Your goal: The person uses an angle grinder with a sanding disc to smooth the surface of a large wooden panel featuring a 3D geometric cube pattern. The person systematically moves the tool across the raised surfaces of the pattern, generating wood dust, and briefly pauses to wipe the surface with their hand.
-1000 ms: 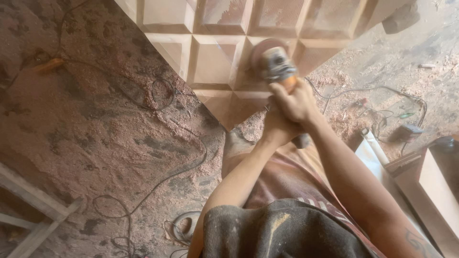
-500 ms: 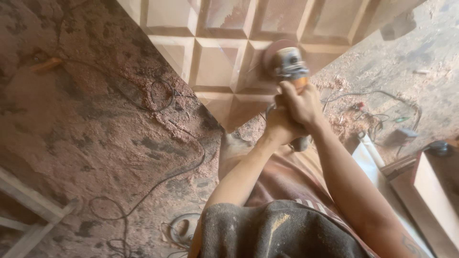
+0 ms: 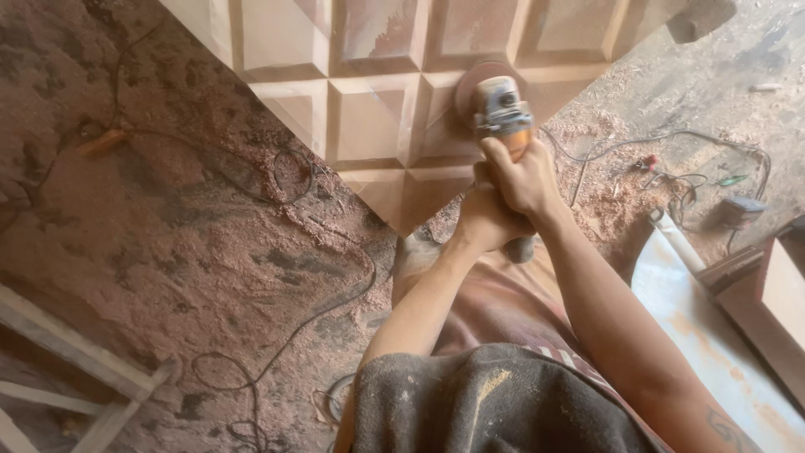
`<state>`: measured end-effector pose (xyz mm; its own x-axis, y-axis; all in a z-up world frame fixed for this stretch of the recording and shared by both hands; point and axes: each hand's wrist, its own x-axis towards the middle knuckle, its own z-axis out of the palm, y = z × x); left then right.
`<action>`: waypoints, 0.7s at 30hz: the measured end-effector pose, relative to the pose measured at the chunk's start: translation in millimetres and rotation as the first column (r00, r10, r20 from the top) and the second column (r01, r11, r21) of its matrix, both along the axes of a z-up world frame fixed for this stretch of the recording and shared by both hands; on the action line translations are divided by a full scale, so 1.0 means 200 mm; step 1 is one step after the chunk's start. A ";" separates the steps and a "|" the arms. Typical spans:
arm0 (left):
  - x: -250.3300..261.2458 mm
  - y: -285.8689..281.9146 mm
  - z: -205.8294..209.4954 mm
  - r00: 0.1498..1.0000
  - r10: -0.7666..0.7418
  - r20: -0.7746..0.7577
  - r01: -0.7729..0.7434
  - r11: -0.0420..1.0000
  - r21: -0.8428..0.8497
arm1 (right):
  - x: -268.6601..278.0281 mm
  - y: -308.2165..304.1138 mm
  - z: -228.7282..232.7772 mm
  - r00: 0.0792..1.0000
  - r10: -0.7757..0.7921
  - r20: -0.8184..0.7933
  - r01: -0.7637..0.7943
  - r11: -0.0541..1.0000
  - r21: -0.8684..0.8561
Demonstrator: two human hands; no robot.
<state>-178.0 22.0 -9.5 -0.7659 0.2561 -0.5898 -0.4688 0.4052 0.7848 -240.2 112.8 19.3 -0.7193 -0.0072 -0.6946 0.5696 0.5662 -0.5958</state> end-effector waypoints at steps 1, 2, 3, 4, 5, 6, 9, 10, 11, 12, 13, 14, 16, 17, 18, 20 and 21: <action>0.01 -0.01 0.01 0.999 0.044 -0.003 -0.044 0.999 -0.014 | 0.00 -0.02 -0.01 0.996 0.054 -0.065 -0.056 0.998 -0.025; 0.03 -0.03 0.01 0.996 0.088 -0.006 -0.088 0.996 -0.029 | 0.00 -0.05 -0.02 0.986 0.107 -0.132 -0.113 0.993 -0.045; 0.05 -0.02 0.03 0.992 0.129 -0.006 -0.129 0.991 -0.037 | 0.02 -0.05 -0.02 0.969 0.156 -0.194 -0.170 0.984 -0.055; 0.08 0.00 0.04 0.964 0.155 -0.215 -0.182 0.977 -0.109 | 0.03 -0.06 -0.02 0.958 0.203 -0.201 -0.216 0.975 -0.045; 0.09 0.02 0.06 0.892 0.163 -0.422 -0.251 0.954 -0.162 | 0.03 -0.05 -0.01 0.944 0.254 -0.212 -0.268 0.963 -0.037; 0.09 0.05 0.07 0.778 0.148 -0.611 -0.327 0.926 -0.191 | 0.03 -0.03 -0.01 0.926 0.305 -0.222 -0.318 0.948 -0.027; 0.04 0.14 0.07 0.839 0.262 -0.478 -0.288 0.957 0.020 | 0.01 0.07 0.01 0.981 0.182 -0.072 -0.189 0.976 -0.110; 0.01 0.16 0.07 0.857 0.294 -0.424 -0.283 0.955 0.091 | 0.00 0.11 0.02 0.980 0.166 -0.105 -0.174 0.982 -0.071; -0.01 0.17 0.07 0.872 0.319 -0.371 -0.278 0.947 0.161 | -0.02 0.14 0.02 0.978 0.151 -0.144 -0.157 0.987 -0.034; -0.03 0.18 0.06 0.885 0.340 -0.317 -0.276 0.933 0.231 | -0.03 0.16 0.03 0.974 0.136 -0.183 -0.138 0.990 0.002; -0.07 0.19 0.05 0.900 0.276 -0.337 -0.229 0.958 0.171 | -0.05 0.18 0.03 0.979 0.129 -0.156 -0.126 0.992 0.030; -0.08 0.20 0.05 0.912 0.210 -0.352 -0.182 0.977 0.110 | -0.07 0.20 0.03 0.984 0.121 -0.130 -0.114 0.992 0.058; -0.03 0.18 0.04 0.970 0.099 -0.220 -0.099 0.995 0.008 | -0.03 0.19 0.02 0.989 0.118 -0.087 -0.115 0.992 0.044; 0.01 0.17 0.04 0.995 0.051 -0.081 -0.053 0.998 -0.019 | -0.01 0.17 0.02 0.989 0.119 -0.082 -0.119 0.993 0.008; 0.05 0.16 0.03 0.998 0.005 0.062 -0.002 0.999 -0.038 | 0.02 0.14 0.01 0.990 0.120 -0.077 -0.123 0.992 -0.027; 0.18 0.14 0.04 0.981 0.145 -0.129 -0.145 0.989 0.013 | 0.08 0.10 0.03 0.983 0.173 -0.058 -0.176 0.983 -0.055; 0.22 0.14 0.04 0.951 0.214 -0.222 -0.207 0.977 0.053 | 0.10 0.09 0.03 0.979 0.197 -0.051 -0.200 0.978 -0.067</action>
